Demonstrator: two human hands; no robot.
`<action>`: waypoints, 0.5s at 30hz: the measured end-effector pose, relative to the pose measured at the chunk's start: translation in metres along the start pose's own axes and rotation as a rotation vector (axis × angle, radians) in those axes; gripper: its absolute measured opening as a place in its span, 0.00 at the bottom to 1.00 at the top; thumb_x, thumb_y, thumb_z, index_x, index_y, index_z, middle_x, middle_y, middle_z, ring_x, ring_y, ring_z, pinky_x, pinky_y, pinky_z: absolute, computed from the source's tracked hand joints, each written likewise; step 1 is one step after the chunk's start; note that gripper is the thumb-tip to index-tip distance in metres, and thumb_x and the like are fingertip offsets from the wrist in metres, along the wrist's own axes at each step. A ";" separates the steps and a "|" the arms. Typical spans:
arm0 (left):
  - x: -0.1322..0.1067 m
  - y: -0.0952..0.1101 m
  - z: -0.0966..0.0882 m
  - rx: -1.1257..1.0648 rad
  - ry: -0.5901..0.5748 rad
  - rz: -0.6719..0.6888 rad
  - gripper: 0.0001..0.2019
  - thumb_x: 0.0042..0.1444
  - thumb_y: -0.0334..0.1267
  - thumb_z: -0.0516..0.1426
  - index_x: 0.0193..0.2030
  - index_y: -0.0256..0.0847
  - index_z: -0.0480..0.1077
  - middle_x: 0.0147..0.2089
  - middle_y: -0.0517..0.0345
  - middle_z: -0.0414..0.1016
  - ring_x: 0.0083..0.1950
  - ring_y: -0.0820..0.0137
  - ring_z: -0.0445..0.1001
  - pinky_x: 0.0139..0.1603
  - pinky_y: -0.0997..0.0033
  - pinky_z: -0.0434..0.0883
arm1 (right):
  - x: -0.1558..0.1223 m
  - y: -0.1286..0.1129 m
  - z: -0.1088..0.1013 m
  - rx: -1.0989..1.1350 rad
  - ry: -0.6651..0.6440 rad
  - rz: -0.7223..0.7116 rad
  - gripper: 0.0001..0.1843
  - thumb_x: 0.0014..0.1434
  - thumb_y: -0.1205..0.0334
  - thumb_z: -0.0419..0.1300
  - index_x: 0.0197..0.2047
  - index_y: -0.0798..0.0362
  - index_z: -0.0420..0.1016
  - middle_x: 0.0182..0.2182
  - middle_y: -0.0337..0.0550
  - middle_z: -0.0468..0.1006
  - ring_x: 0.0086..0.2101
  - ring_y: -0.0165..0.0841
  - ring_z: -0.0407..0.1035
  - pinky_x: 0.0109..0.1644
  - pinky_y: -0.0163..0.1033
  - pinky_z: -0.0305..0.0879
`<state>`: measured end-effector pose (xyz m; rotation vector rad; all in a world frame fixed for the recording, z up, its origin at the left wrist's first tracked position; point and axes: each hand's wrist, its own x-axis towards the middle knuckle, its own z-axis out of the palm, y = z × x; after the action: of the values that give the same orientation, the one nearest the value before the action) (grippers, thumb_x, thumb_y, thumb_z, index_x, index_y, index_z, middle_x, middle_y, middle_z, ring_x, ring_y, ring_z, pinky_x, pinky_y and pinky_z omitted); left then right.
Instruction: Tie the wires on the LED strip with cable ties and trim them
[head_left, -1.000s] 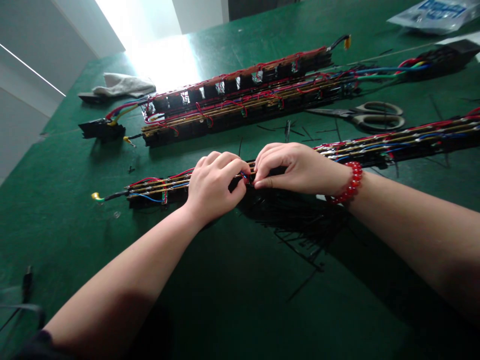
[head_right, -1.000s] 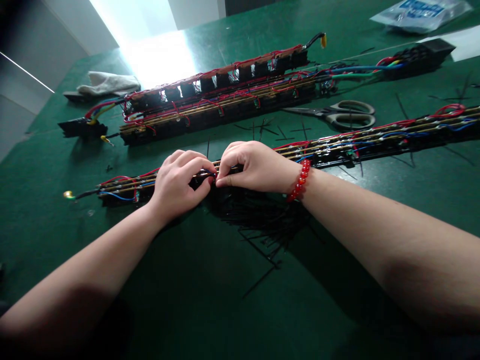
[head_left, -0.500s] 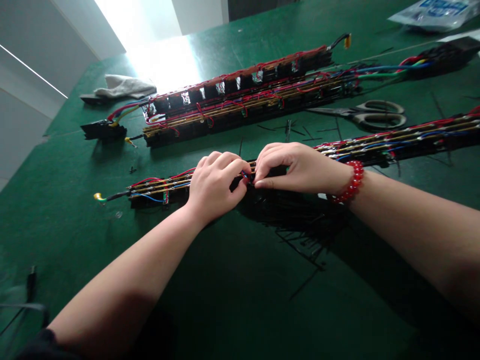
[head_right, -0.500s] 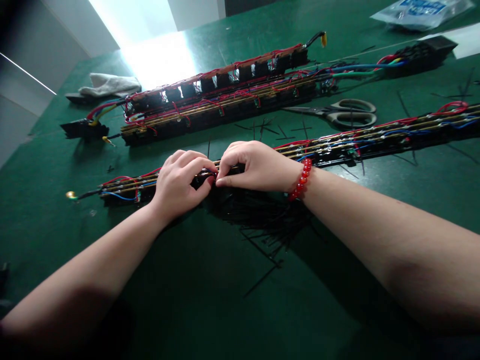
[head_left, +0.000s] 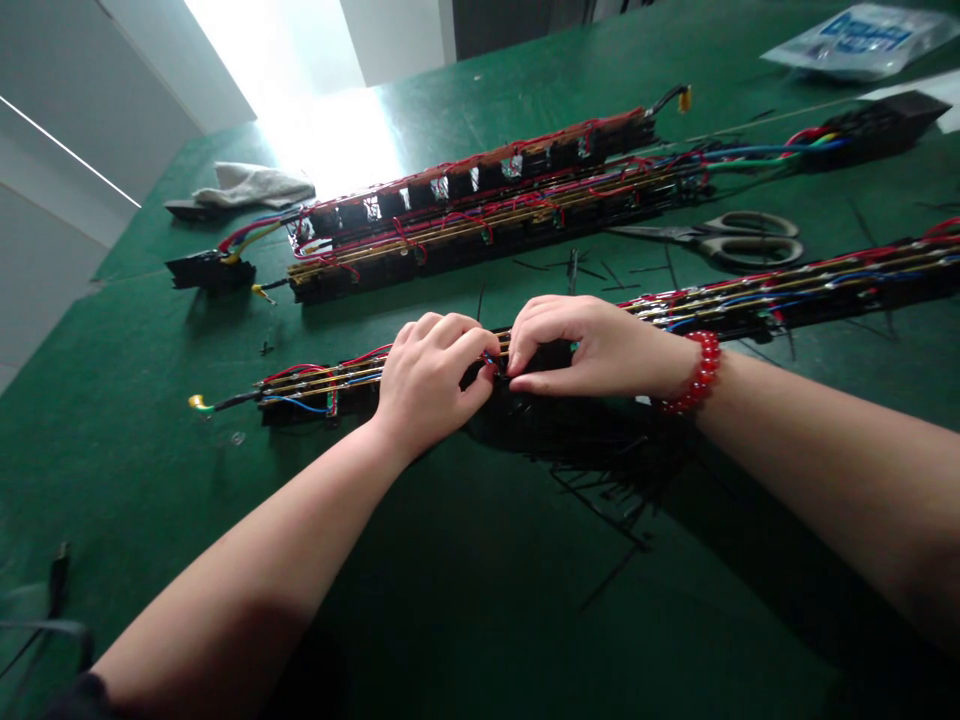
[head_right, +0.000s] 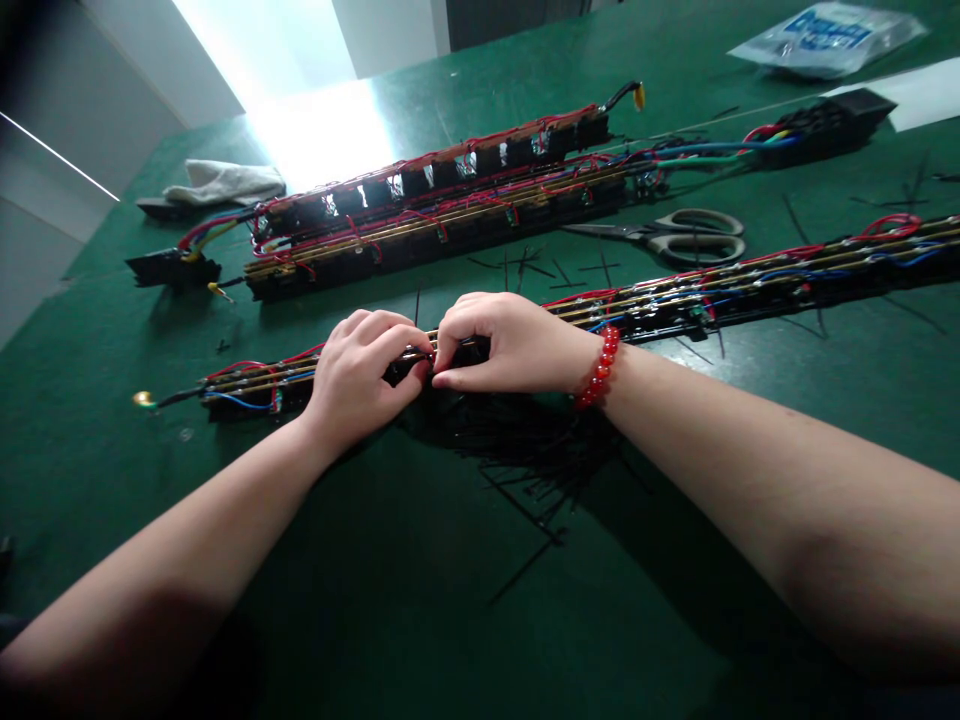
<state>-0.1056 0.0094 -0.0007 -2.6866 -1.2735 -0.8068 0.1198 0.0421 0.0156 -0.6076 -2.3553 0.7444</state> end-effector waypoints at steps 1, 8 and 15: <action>0.000 0.000 0.000 0.000 -0.004 0.002 0.05 0.64 0.38 0.57 0.43 0.46 0.75 0.48 0.58 0.79 0.51 0.62 0.72 0.53 0.60 0.67 | 0.000 0.000 0.000 -0.002 -0.001 0.000 0.08 0.58 0.57 0.69 0.34 0.52 0.82 0.33 0.43 0.83 0.38 0.34 0.74 0.44 0.40 0.71; 0.001 0.000 0.000 0.010 -0.031 -0.006 0.04 0.62 0.37 0.57 0.42 0.44 0.73 0.47 0.55 0.78 0.50 0.61 0.72 0.53 0.59 0.68 | 0.000 -0.002 -0.001 -0.016 -0.004 -0.001 0.06 0.58 0.57 0.69 0.35 0.51 0.82 0.34 0.43 0.83 0.38 0.34 0.74 0.45 0.41 0.71; 0.000 -0.001 -0.001 -0.014 -0.033 0.009 0.06 0.62 0.36 0.56 0.43 0.43 0.73 0.47 0.55 0.77 0.50 0.61 0.72 0.54 0.59 0.68 | 0.000 0.001 0.000 -0.034 -0.036 -0.092 0.06 0.61 0.58 0.68 0.35 0.51 0.84 0.35 0.42 0.86 0.40 0.34 0.75 0.49 0.41 0.70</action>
<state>-0.1070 0.0103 -0.0003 -2.7254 -1.2661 -0.7769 0.1206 0.0430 0.0148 -0.5005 -2.4153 0.6811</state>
